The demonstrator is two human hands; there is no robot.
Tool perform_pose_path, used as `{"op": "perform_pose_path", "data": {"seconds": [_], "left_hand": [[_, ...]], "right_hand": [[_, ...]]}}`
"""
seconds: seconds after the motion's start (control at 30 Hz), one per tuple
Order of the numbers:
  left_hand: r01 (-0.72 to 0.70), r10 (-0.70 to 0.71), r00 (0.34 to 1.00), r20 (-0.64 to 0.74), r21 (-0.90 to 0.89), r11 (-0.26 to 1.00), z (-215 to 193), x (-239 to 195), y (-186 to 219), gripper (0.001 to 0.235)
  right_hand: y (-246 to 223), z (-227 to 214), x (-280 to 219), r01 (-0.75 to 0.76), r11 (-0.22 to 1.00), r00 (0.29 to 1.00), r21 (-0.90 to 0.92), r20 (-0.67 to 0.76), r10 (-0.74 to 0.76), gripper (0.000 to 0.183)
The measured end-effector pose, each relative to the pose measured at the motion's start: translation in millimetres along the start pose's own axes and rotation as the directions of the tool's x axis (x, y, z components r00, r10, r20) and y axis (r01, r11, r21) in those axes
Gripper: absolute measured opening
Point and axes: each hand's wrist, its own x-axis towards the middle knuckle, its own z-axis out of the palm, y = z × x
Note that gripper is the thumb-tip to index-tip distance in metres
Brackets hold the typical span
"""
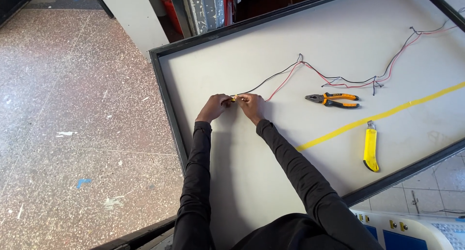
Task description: Securing electrical wiring to the back panel of a sign frame using adhesive tape and a utility knife.
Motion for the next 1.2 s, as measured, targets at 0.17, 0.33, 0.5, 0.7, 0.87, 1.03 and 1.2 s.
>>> {"op": "perform_pose_path", "data": {"seconds": [0.17, 0.33, 0.5, 0.7, 0.87, 1.03, 1.2], "left_hand": [[-0.022, 0.024, 0.999, -0.024, 0.069, 0.997, 7.8, 6.1, -16.3, 0.029], [-0.046, 0.057, 0.997, -0.055, 0.178, 0.983, 30.1, 28.9, -49.8, 0.025], [-0.035, 0.058, 0.992, -0.108, 0.207, 0.978, 30.4, 21.6, -47.1, 0.028], [-0.134, 0.165, 0.979, -0.123, 0.230, 0.964, 29.1, 21.2, -43.7, 0.021], [-0.036, 0.050, 0.998, -0.043, 0.278, 0.960, 24.4, 20.1, -32.8, 0.029], [0.026, -0.031, 0.999, 0.028, 0.138, 0.990, 34.5, 35.7, -60.5, 0.033], [0.048, -0.054, 0.997, 0.058, 0.093, 0.994, 31.3, 36.0, -61.0, 0.031]], "right_hand": [[11.7, -0.9, 28.4, -0.181, 0.982, 0.976, 0.054, 0.133, 0.172, 0.037], [-36.0, -29.8, 34.3, -0.456, 0.888, 0.856, 0.057, 0.301, 0.420, 0.025], [-58.0, -45.1, 21.2, -0.445, 0.891, 0.867, 0.092, 0.292, 0.404, 0.024], [-56.9, -41.9, 15.9, -0.386, 0.920, 0.908, 0.064, 0.202, 0.367, 0.027], [-15.7, -13.4, 7.1, -0.238, 0.966, 0.970, 0.102, 0.067, 0.232, 0.035], [-6.6, 3.2, -11.2, 0.157, 0.955, 0.986, -0.250, -0.013, -0.165, 0.038], [7.4, 11.9, -2.1, 0.343, 0.888, 0.937, -0.307, 0.046, -0.346, 0.047]]}}
